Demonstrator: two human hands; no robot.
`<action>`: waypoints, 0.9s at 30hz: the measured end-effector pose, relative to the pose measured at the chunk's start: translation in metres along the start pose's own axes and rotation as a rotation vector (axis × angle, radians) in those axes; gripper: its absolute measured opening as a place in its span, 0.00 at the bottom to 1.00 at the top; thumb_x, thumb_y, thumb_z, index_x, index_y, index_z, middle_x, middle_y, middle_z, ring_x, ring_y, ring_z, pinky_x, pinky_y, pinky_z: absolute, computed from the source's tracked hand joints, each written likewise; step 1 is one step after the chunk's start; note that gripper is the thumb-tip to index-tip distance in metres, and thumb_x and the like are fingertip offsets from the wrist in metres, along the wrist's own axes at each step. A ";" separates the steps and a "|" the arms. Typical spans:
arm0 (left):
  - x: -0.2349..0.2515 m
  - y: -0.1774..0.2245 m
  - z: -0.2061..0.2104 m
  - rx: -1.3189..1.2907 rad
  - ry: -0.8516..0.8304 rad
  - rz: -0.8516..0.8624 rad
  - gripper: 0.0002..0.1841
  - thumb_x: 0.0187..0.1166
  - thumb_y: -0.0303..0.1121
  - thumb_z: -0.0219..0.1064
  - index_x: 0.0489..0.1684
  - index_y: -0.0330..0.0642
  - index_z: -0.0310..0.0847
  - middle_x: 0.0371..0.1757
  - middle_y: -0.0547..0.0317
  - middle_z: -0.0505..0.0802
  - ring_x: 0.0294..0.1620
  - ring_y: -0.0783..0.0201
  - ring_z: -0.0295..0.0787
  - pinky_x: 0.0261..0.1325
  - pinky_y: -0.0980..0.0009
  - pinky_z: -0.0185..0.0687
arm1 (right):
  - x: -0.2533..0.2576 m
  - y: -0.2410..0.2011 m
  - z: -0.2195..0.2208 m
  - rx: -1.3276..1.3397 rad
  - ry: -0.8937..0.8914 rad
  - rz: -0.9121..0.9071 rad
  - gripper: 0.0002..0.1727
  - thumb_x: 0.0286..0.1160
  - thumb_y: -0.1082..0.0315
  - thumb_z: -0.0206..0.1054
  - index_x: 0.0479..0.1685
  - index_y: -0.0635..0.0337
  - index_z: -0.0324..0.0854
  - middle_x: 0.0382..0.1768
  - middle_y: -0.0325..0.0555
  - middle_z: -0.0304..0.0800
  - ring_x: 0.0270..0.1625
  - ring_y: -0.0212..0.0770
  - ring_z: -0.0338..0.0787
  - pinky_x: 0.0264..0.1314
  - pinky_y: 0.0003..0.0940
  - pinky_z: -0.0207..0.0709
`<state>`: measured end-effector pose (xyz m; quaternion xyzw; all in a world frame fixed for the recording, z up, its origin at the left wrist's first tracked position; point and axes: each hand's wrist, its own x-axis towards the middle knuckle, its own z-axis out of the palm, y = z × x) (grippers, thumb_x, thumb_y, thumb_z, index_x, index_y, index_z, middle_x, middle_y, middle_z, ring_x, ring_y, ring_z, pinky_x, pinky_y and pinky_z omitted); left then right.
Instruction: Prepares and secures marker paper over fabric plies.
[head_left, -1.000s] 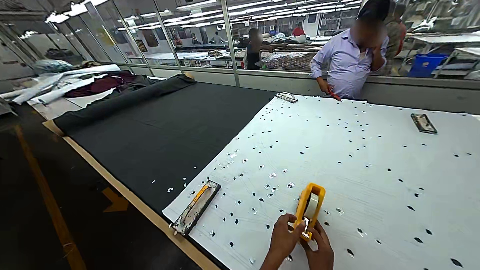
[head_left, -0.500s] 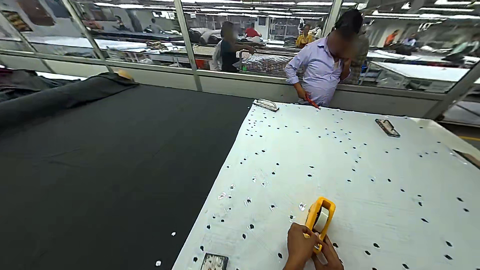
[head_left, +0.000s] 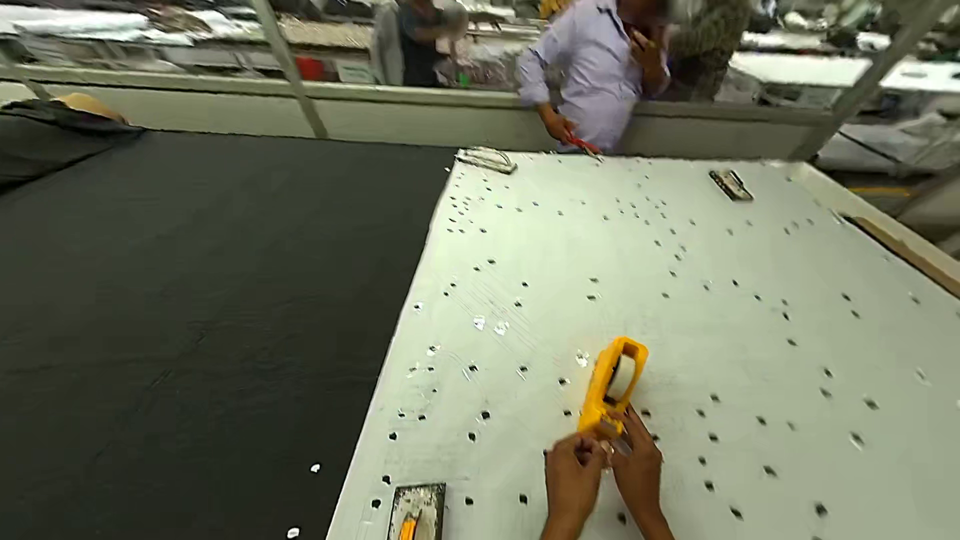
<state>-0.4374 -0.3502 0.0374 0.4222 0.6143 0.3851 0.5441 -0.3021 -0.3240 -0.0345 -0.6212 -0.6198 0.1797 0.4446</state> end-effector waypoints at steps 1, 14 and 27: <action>-0.002 -0.001 -0.002 -0.017 0.005 0.006 0.10 0.81 0.34 0.69 0.40 0.33 0.89 0.33 0.55 0.95 0.34 0.62 0.93 0.46 0.61 0.90 | 0.000 -0.001 0.000 0.006 -0.013 0.026 0.22 0.58 0.73 0.78 0.57 0.66 0.91 0.72 0.70 0.82 0.69 0.62 0.88 0.67 0.52 0.85; 0.005 -0.010 0.001 -0.136 0.085 -0.073 0.14 0.82 0.33 0.71 0.25 0.35 0.85 0.20 0.59 0.88 0.19 0.69 0.81 0.28 0.74 0.76 | 0.003 0.003 -0.005 0.068 -0.117 0.135 0.24 0.60 0.65 0.85 0.58 0.62 0.90 0.80 0.61 0.75 0.70 0.54 0.88 0.68 0.46 0.85; 0.018 -0.034 0.028 -0.698 -0.030 -0.601 0.14 0.88 0.38 0.62 0.31 0.41 0.74 0.11 0.68 0.72 0.06 0.75 0.67 0.10 0.80 0.68 | 0.006 0.023 -0.016 0.206 -0.271 0.073 0.28 0.63 0.73 0.75 0.69 0.61 0.85 0.85 0.63 0.67 0.77 0.53 0.83 0.72 0.40 0.84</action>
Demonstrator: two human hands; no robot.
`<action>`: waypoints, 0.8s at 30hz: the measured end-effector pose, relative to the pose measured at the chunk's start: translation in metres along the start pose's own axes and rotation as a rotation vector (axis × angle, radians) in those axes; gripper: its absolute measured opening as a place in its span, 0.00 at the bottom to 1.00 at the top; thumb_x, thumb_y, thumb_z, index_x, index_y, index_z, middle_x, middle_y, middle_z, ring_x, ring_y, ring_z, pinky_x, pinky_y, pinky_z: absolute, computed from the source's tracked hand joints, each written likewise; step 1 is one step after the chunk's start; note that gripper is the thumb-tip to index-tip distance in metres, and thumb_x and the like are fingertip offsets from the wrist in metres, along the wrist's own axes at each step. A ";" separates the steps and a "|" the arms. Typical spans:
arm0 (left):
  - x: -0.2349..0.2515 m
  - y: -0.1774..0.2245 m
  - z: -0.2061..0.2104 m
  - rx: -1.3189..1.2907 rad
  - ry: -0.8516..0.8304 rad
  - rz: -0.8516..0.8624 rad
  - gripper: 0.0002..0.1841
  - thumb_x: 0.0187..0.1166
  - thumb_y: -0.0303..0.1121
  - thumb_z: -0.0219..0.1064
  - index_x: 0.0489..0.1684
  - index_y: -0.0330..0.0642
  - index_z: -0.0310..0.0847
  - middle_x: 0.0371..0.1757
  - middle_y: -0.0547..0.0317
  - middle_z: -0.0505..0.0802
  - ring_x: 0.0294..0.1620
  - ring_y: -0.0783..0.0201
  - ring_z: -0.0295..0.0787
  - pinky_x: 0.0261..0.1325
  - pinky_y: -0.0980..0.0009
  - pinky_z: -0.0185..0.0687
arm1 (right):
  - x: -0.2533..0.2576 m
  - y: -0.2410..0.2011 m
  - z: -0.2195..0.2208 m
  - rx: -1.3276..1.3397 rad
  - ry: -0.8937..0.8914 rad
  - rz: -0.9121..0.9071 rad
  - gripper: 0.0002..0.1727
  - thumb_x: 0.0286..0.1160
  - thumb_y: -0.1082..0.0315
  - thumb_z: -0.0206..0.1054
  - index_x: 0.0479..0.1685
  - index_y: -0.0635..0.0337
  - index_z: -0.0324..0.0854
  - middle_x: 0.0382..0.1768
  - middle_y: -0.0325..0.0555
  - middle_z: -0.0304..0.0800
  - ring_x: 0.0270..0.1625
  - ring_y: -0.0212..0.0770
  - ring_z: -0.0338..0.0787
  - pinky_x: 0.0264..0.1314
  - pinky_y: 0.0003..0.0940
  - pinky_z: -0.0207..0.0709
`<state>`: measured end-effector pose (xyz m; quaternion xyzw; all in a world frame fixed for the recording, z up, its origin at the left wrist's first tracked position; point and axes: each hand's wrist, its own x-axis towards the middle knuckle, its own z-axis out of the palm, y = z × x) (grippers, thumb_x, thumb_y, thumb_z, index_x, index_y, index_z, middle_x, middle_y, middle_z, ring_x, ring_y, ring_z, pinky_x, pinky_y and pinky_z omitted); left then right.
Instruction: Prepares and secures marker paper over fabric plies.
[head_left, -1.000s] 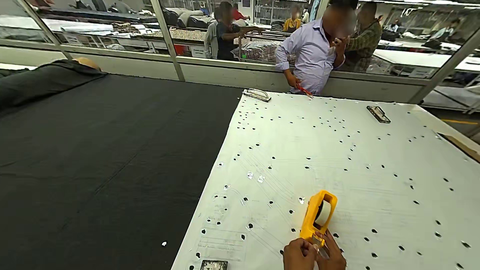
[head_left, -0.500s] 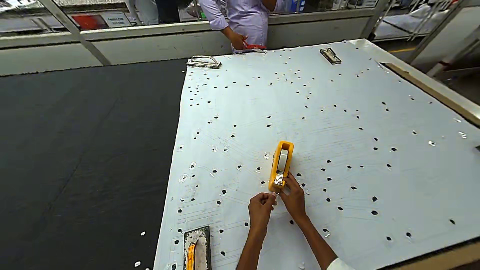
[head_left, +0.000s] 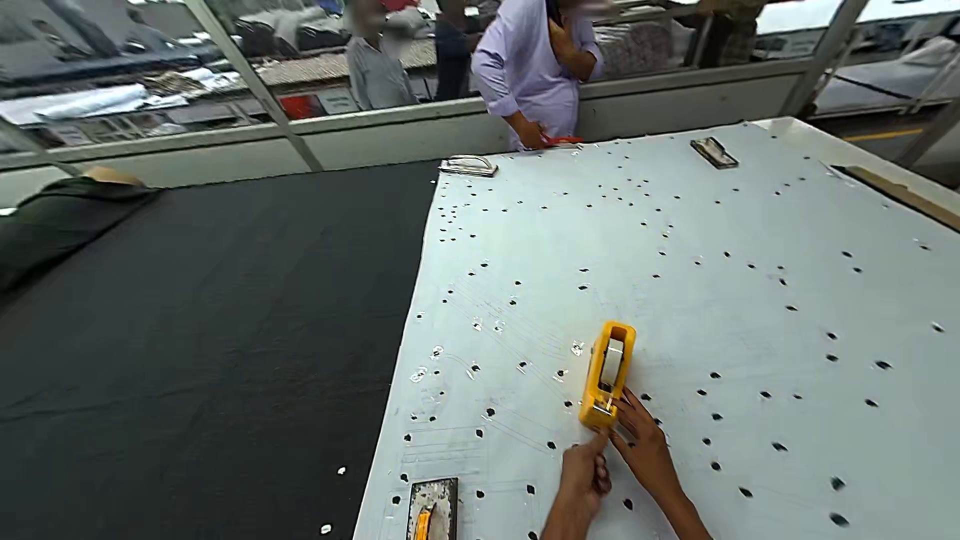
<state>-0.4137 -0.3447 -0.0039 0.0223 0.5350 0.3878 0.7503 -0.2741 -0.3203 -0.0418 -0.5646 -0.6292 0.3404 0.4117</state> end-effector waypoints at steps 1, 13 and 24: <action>-0.003 -0.005 -0.006 0.052 0.005 0.034 0.15 0.88 0.37 0.63 0.29 0.40 0.73 0.11 0.67 0.73 0.06 0.75 0.67 0.11 0.80 0.68 | -0.005 0.000 -0.006 0.003 -0.026 0.010 0.31 0.63 0.75 0.72 0.73 0.62 0.82 0.86 0.63 0.66 0.78 0.53 0.82 0.72 0.41 0.83; -0.034 0.158 -0.097 0.884 -0.375 0.791 0.27 0.90 0.44 0.51 0.19 0.38 0.82 0.16 0.67 0.82 0.17 0.76 0.77 0.26 0.76 0.77 | 0.005 -0.115 0.069 0.707 -0.287 0.425 0.44 0.75 0.35 0.65 0.72 0.68 0.72 0.59 0.52 0.91 0.59 0.46 0.93 0.65 0.43 0.86; 0.011 0.275 -0.139 1.221 0.007 1.045 0.28 0.89 0.49 0.58 0.28 0.34 0.91 0.18 0.51 0.87 0.19 0.56 0.83 0.29 0.50 0.81 | 0.088 -0.154 0.141 0.379 -0.060 0.082 0.06 0.68 0.75 0.75 0.41 0.59 0.88 0.34 0.36 0.92 0.35 0.28 0.90 0.43 0.25 0.86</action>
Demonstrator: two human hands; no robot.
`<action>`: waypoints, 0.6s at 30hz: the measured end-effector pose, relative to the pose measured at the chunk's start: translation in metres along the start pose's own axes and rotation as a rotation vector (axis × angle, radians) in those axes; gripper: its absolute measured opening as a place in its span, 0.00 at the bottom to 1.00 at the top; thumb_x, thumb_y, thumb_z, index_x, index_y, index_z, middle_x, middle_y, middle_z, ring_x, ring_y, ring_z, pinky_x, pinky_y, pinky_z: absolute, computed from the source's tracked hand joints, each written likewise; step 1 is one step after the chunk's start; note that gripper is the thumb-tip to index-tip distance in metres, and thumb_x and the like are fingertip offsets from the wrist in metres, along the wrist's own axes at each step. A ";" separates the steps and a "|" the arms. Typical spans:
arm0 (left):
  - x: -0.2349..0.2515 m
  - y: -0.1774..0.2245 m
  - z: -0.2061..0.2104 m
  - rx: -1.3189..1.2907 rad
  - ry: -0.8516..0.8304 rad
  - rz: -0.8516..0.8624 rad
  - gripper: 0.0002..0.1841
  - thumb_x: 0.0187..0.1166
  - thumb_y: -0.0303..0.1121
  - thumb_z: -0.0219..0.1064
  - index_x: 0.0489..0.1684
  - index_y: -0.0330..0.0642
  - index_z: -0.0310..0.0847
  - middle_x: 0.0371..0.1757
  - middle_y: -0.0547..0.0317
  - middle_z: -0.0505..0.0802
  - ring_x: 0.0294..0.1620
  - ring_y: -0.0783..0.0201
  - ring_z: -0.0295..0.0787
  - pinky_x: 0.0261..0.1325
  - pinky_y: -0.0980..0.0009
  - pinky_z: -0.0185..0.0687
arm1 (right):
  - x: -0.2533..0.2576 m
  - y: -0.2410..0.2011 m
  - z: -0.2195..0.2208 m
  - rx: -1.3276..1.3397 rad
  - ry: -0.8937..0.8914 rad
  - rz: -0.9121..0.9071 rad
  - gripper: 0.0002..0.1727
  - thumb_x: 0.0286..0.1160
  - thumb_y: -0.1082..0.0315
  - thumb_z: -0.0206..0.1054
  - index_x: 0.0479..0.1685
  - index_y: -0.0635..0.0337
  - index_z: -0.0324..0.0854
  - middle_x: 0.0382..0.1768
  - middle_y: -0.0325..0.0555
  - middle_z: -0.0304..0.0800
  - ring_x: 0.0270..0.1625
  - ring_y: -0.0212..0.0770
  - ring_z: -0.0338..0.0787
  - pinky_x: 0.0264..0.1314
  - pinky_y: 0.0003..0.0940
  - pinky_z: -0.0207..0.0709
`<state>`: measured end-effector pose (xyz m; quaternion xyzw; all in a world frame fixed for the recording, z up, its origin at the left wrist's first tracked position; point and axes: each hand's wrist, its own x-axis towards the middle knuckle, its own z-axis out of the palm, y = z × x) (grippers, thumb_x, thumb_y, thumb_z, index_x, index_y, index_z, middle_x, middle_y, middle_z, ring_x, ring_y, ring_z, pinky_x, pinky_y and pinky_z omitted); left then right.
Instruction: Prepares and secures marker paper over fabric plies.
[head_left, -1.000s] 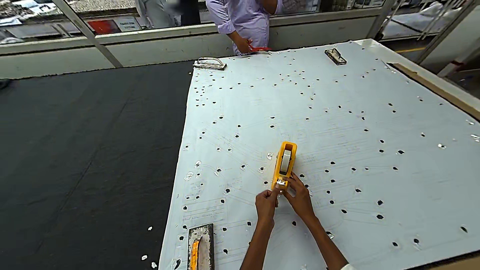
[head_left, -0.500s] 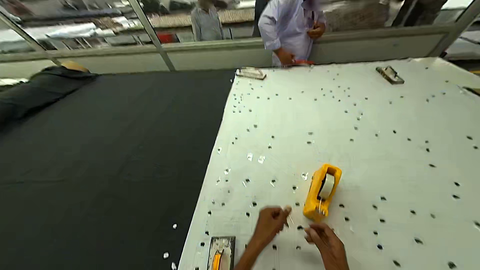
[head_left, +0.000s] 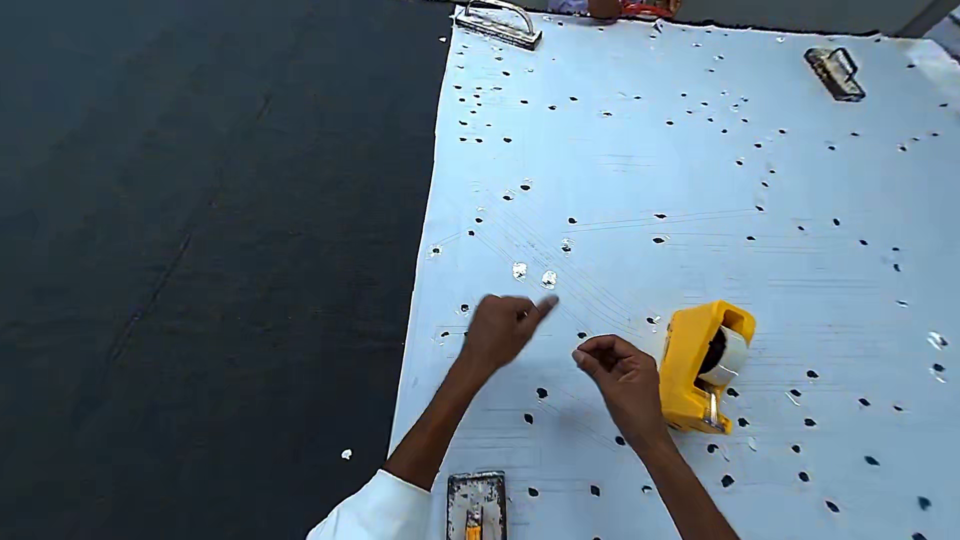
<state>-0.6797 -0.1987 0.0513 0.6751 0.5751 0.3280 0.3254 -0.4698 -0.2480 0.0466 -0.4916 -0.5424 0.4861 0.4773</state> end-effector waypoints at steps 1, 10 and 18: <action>0.010 -0.014 -0.011 0.034 0.121 -0.074 0.28 0.89 0.50 0.58 0.30 0.32 0.91 0.21 0.47 0.89 0.23 0.51 0.87 0.34 0.45 0.84 | 0.009 -0.002 0.005 -0.042 0.017 -0.053 0.06 0.69 0.74 0.75 0.42 0.58 0.88 0.35 0.35 0.92 0.37 0.28 0.90 0.45 0.25 0.87; 0.024 -0.038 -0.005 -0.700 -0.050 -0.076 0.15 0.76 0.32 0.75 0.57 0.37 0.84 0.44 0.58 0.92 0.41 0.69 0.88 0.42 0.71 0.87 | 0.086 0.013 0.051 0.094 0.008 -0.051 0.06 0.71 0.74 0.74 0.43 0.56 0.89 0.36 0.35 0.92 0.36 0.28 0.90 0.43 0.21 0.87; 0.139 -0.116 -0.062 -0.195 0.235 -0.162 0.10 0.80 0.32 0.71 0.45 0.31 0.89 0.37 0.49 0.94 0.38 0.60 0.91 0.49 0.57 0.88 | 0.169 0.075 0.096 -0.117 0.197 -0.018 0.33 0.76 0.70 0.73 0.81 0.56 0.65 0.61 0.46 0.89 0.40 0.37 0.94 0.42 0.34 0.90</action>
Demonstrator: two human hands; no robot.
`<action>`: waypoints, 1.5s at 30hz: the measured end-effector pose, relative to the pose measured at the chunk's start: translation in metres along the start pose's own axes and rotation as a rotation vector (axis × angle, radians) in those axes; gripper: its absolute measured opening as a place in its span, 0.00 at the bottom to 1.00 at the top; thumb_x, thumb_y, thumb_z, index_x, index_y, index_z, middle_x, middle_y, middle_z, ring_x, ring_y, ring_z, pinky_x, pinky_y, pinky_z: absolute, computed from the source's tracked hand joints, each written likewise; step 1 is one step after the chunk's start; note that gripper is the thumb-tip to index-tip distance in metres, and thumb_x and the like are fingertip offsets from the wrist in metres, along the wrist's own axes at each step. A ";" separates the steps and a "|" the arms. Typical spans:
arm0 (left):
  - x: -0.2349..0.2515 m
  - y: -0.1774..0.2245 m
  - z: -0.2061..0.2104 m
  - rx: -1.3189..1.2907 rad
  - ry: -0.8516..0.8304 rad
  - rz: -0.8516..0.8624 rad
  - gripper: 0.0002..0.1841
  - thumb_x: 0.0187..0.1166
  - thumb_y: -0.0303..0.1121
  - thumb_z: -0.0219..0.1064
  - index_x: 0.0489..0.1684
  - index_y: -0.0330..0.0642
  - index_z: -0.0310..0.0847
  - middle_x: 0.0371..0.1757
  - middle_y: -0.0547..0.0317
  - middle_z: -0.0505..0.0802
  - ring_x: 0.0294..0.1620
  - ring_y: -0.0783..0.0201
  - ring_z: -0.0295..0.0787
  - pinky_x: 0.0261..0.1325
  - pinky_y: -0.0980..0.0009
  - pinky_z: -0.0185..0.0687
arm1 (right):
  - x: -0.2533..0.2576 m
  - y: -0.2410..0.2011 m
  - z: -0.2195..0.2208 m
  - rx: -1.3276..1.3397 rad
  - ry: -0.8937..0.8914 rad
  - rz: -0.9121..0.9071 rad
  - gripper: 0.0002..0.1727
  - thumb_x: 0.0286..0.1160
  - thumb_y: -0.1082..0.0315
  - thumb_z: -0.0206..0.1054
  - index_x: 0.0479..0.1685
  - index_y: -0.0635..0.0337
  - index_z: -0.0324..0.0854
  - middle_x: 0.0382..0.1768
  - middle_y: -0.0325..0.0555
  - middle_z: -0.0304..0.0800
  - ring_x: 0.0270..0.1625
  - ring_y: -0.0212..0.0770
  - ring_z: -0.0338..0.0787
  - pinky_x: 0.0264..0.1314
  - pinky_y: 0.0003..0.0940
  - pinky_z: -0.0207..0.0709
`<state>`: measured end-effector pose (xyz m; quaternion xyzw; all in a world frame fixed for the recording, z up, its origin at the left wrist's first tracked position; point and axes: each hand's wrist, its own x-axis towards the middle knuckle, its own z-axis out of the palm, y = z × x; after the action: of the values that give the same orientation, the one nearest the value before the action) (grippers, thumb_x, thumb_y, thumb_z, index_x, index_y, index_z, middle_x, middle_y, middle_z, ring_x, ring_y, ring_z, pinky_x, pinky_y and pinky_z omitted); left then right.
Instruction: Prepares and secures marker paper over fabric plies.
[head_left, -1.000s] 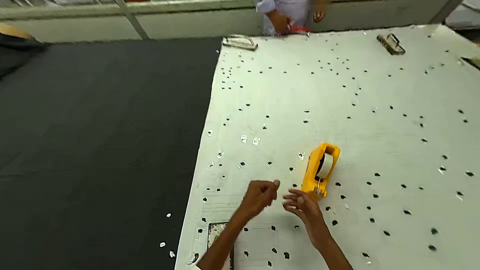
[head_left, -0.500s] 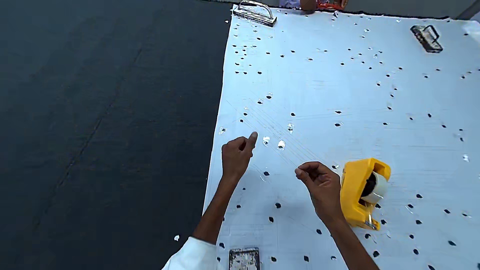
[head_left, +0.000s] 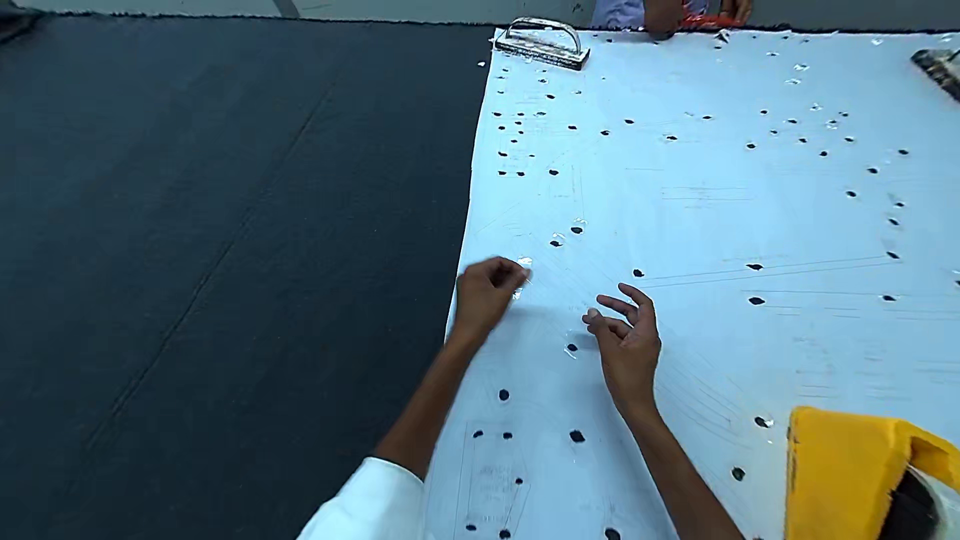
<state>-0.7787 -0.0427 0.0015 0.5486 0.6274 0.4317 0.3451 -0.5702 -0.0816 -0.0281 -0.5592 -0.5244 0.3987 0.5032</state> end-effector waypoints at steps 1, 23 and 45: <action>0.026 -0.005 -0.010 0.026 0.036 -0.032 0.11 0.81 0.33 0.71 0.47 0.31 0.88 0.39 0.48 0.94 0.40 0.58 0.92 0.51 0.55 0.88 | 0.008 0.010 0.006 -0.111 0.021 -0.055 0.30 0.78 0.66 0.72 0.79 0.57 0.68 0.58 0.47 0.89 0.38 0.37 0.92 0.38 0.34 0.88; 0.266 -0.028 0.009 0.316 0.145 -0.246 0.19 0.72 0.40 0.80 0.44 0.30 0.88 0.43 0.41 0.93 0.44 0.48 0.89 0.57 0.45 0.82 | 0.001 0.016 0.008 -0.647 -0.395 -0.180 0.32 0.68 0.51 0.75 0.74 0.54 0.84 0.63 0.57 0.85 0.55 0.56 0.85 0.51 0.48 0.80; 0.251 -0.027 -0.013 0.593 0.320 -0.452 0.28 0.76 0.50 0.76 0.54 0.26 0.85 0.61 0.24 0.86 0.69 0.29 0.80 0.66 0.29 0.71 | 0.002 0.013 0.007 -0.649 -0.418 -0.160 0.31 0.71 0.51 0.73 0.73 0.54 0.85 0.63 0.57 0.85 0.56 0.56 0.85 0.53 0.47 0.79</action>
<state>-0.8409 0.2018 -0.0084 0.3983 0.8753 0.2255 0.1561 -0.5738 -0.0781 -0.0422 -0.5533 -0.7563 0.2770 0.2124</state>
